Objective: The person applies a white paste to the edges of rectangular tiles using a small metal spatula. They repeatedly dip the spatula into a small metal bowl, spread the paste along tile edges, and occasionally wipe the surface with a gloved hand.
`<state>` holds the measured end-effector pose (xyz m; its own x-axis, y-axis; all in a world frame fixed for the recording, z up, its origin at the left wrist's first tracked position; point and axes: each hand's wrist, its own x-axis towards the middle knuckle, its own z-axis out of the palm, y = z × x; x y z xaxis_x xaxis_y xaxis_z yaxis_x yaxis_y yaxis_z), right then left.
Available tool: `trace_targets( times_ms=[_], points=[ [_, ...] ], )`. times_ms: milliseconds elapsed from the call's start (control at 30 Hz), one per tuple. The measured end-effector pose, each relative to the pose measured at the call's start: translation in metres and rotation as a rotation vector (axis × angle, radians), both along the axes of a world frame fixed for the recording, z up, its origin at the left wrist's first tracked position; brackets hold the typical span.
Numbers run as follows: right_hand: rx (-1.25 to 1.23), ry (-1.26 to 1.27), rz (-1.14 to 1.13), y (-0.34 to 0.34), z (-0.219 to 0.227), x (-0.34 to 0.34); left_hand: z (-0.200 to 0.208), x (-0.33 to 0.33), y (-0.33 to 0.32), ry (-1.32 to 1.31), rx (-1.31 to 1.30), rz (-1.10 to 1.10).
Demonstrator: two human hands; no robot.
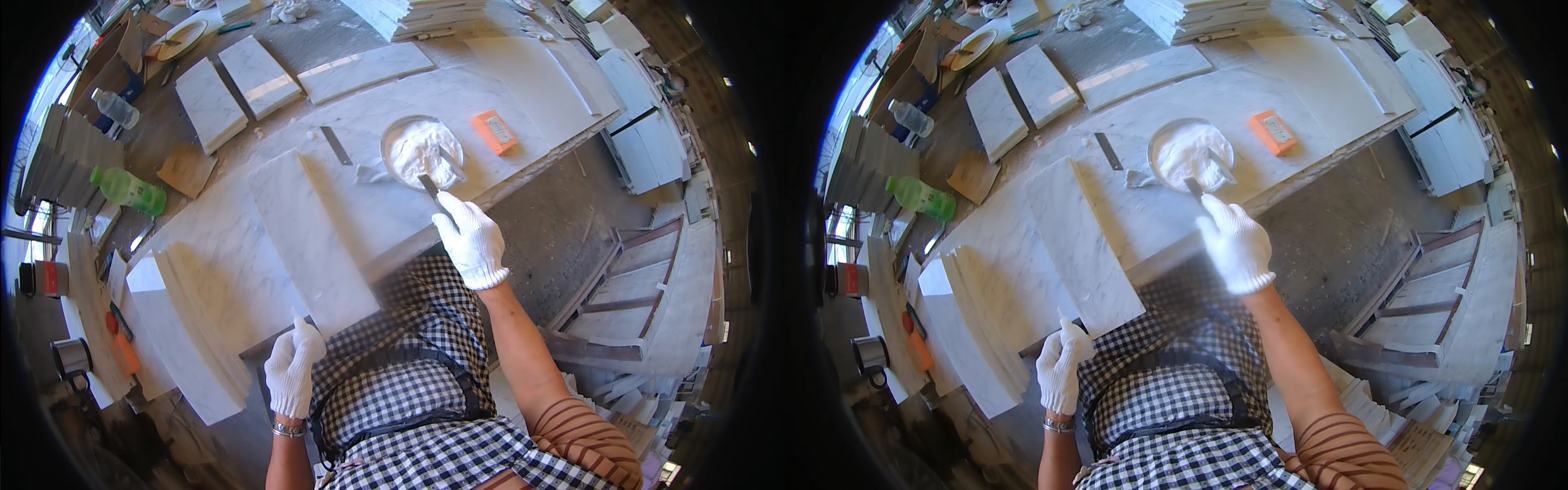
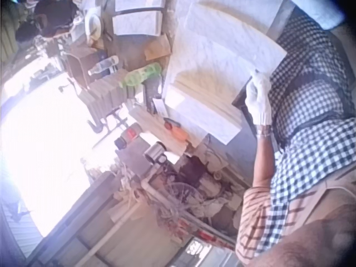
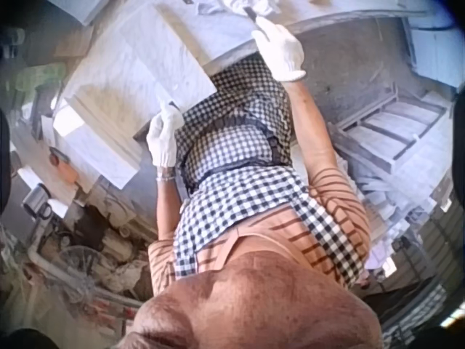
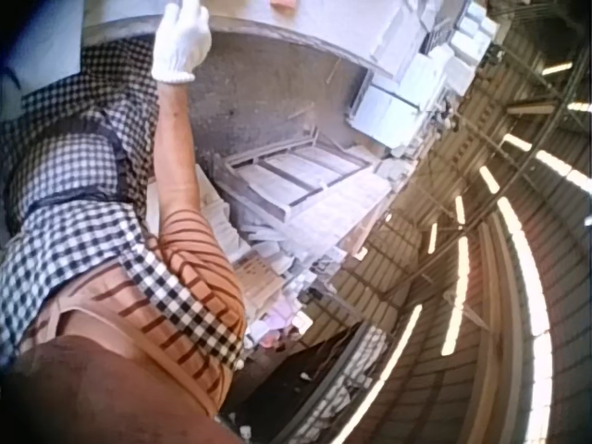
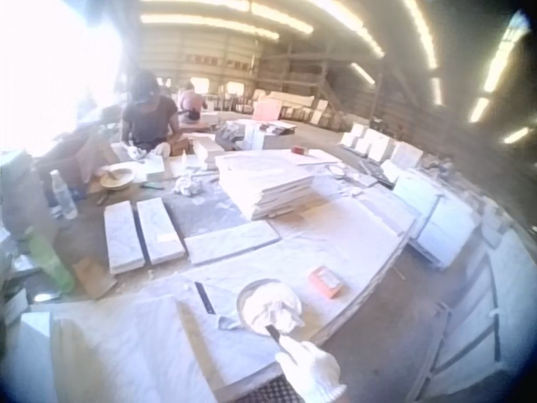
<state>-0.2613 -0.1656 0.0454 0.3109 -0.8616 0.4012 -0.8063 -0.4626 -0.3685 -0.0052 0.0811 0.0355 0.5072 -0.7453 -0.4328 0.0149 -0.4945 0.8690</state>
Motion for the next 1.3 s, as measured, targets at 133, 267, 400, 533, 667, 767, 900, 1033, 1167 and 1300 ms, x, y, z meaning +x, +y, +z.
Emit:
trace_targets(
  times_ms=[133,267,400,533,667,767,900,1033,1167,1300],
  points=[
    [-0.050,-0.021,0.039,0.017,0.004,0.001,0.000,-0.002,0.004,-0.061,0.051,-0.004],
    [-0.007,-0.081,0.167,0.049,0.008,0.007,-0.001,-0.001,0.012,-0.024,0.044,0.028],
    [0.117,-0.097,0.282,0.088,0.011,0.015,0.003,-0.001,0.018,0.003,0.055,0.046],
    [0.128,-0.089,0.431,0.116,0.007,0.024,0.007,-0.002,0.019,0.047,0.079,0.075],
    [0.122,-0.054,0.550,0.127,0.002,0.032,0.006,-0.001,0.021,-0.027,0.139,0.024],
    [0.068,0.093,0.620,0.127,0.000,0.038,0.004,0.000,0.022,-0.025,0.136,0.009],
    [0.060,0.038,0.521,0.125,0.004,0.042,0.003,-0.001,0.022,-0.023,0.139,0.020],
    [0.266,0.001,0.601,0.126,0.009,0.043,0.005,-0.001,0.020,0.008,0.140,0.021],
    [0.212,0.072,0.673,0.127,0.011,0.043,0.010,-0.002,0.018,-0.047,0.169,-0.030],
    [0.164,0.121,0.662,0.126,0.012,0.043,0.015,-0.002,0.013,-0.026,0.187,-0.053]
  ],
)
